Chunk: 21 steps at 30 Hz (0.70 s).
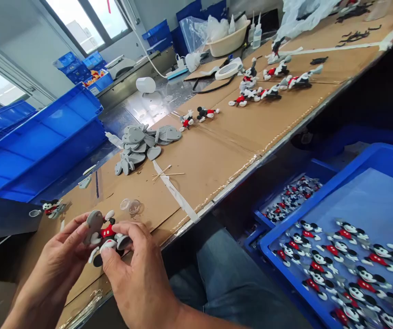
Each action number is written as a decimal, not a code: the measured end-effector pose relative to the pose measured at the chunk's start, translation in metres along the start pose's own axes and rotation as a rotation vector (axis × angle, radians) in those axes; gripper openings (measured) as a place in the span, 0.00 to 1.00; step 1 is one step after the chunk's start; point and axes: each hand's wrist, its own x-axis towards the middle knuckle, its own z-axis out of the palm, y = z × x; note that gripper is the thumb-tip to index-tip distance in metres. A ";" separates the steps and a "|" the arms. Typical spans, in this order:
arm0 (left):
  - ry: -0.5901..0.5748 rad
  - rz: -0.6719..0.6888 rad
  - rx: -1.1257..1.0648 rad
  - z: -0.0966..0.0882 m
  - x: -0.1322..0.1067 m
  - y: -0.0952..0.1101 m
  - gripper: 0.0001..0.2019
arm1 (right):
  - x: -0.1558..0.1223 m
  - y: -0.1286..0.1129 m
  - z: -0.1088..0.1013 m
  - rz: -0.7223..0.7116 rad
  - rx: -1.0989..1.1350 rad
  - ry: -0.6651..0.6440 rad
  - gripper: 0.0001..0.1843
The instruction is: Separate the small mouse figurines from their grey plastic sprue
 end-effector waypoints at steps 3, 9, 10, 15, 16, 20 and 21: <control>0.073 0.015 -0.207 0.006 -0.026 -0.014 0.27 | -0.004 -0.002 0.000 -0.228 -0.239 0.076 0.18; 0.054 -0.076 -0.654 0.017 -0.069 -0.065 0.25 | -0.017 -0.003 -0.002 -0.343 -0.542 0.037 0.22; 0.037 -0.071 -0.700 0.018 -0.073 -0.074 0.24 | -0.020 -0.002 -0.002 -0.372 -0.572 0.033 0.22; 0.008 -0.014 -0.828 0.025 -0.090 -0.097 0.23 | -0.033 -0.005 -0.001 -0.530 -0.766 0.025 0.27; 0.020 -0.010 -0.832 0.027 -0.093 -0.097 0.24 | -0.035 -0.007 -0.001 -0.559 -0.806 0.007 0.26; -0.017 -0.006 -0.803 0.029 -0.102 -0.094 0.27 | -0.038 -0.017 -0.004 -0.626 -0.951 -0.085 0.21; -0.028 -0.002 -0.781 0.028 -0.104 -0.094 0.27 | -0.037 -0.020 -0.007 -0.631 -0.975 -0.123 0.19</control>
